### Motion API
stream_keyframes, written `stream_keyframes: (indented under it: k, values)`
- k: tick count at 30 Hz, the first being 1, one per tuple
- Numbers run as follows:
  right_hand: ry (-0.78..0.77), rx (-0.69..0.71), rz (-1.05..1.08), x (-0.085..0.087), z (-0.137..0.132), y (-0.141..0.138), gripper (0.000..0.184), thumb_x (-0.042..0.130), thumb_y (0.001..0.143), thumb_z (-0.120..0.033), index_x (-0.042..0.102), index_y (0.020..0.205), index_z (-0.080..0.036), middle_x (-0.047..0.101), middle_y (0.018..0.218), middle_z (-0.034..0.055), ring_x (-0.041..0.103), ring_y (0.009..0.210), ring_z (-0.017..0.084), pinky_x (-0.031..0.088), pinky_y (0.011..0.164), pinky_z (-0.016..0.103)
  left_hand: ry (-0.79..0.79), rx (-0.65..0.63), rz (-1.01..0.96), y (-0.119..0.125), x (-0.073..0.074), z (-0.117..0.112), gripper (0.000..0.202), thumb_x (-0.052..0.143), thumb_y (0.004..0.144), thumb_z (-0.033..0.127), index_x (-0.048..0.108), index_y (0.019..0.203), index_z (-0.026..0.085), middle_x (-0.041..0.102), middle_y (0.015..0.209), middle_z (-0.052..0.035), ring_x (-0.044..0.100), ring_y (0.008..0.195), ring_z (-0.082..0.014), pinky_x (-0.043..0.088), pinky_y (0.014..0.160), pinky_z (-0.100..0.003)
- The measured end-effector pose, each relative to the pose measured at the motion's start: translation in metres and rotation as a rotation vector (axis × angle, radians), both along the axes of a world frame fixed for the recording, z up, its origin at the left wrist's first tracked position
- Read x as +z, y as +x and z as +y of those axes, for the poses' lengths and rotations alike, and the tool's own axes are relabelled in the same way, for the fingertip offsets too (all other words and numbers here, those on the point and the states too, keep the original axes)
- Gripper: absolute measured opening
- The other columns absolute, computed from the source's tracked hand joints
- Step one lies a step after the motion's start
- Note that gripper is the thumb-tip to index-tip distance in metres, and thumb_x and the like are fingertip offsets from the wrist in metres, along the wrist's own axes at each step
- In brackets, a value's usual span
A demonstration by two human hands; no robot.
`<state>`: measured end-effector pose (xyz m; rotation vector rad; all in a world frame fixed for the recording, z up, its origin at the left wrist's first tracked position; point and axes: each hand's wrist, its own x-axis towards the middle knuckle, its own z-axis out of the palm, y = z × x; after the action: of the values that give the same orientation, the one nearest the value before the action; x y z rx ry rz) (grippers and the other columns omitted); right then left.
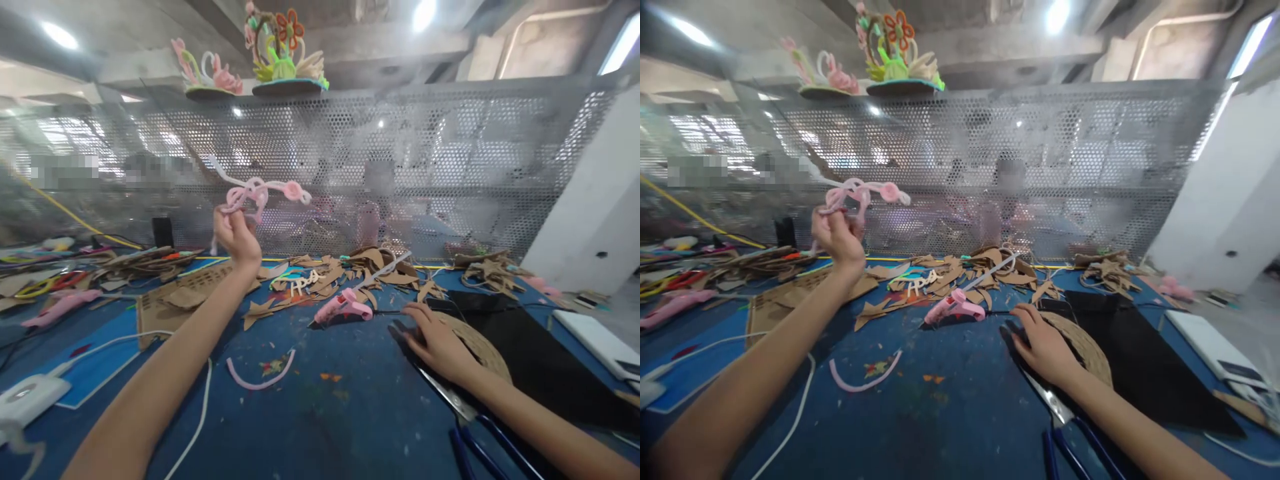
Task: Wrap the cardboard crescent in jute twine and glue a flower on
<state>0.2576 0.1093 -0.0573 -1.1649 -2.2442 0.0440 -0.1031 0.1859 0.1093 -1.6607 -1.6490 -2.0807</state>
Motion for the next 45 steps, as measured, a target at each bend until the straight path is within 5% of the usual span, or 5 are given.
stream_keyframes:
  k: [5,13,20,29,45]
  values:
    - [-0.015,0.042,0.423,0.025,-0.029,-0.003,0.027,0.048,0.089,-0.031,0.044,0.114,-0.022,0.056,0.089,0.0047,0.056,0.07,0.016,0.051,0.069,0.032,-0.032,-0.345,0.075,0.08,-0.025,-0.084,0.029,0.023,0.095,0.042,0.046,0.097,0.024,0.044,0.061,0.0046,0.033,0.043,-0.0099,0.028,0.042,-0.023]
    - [-0.964,0.383,0.74,0.047,-0.086,-0.031,0.063,0.064,0.074,-0.054,0.038,0.125,-0.026,0.057,0.108,0.0081,0.062,0.072,0.016,0.052,0.054,0.026,-0.553,-0.874,0.517,0.13,-0.099,-0.174,0.008,0.053,0.081,0.03,0.056,0.084,0.023,0.057,0.067,0.002,0.049,0.059,-0.015,0.034,0.058,-0.027]
    - [-1.104,0.195,0.656,0.024,-0.083,-0.028,0.023,0.065,0.075,-0.036,0.054,0.08,-0.016,0.047,0.059,-0.0074,0.039,0.044,0.004,0.032,0.041,0.016,-0.813,-0.998,0.37,0.119,-0.119,-0.163,0.026,0.062,0.08,0.041,0.051,0.092,0.021,0.051,0.061,0.0065,0.044,0.054,-0.0117,0.029,0.051,-0.022]
    - [-1.461,0.243,1.028,0.017,-0.066,-0.028,0.04,0.067,0.073,-0.053,0.055,0.085,-0.018,0.043,0.047,-0.0112,0.024,0.03,0.001,0.016,0.031,0.017,-0.923,-1.161,-0.057,0.111,-0.147,-0.137,0.033,0.06,0.082,0.047,0.06,0.088,0.015,0.052,0.057,0.0051,0.038,0.042,-0.0064,0.03,0.041,-0.02]
    - [-1.576,0.257,1.36,0.003,-0.051,-0.022,0.027,0.044,0.093,-0.034,0.061,0.092,-0.014,0.067,0.071,0.005,0.059,0.047,0.011,0.044,0.046,0.022,-0.875,-1.112,-0.695,0.113,-0.144,-0.125,0.037,0.071,0.075,0.048,0.05,0.085,0.019,0.055,0.061,0.0046,0.044,0.047,-0.0064,0.04,0.048,-0.019]
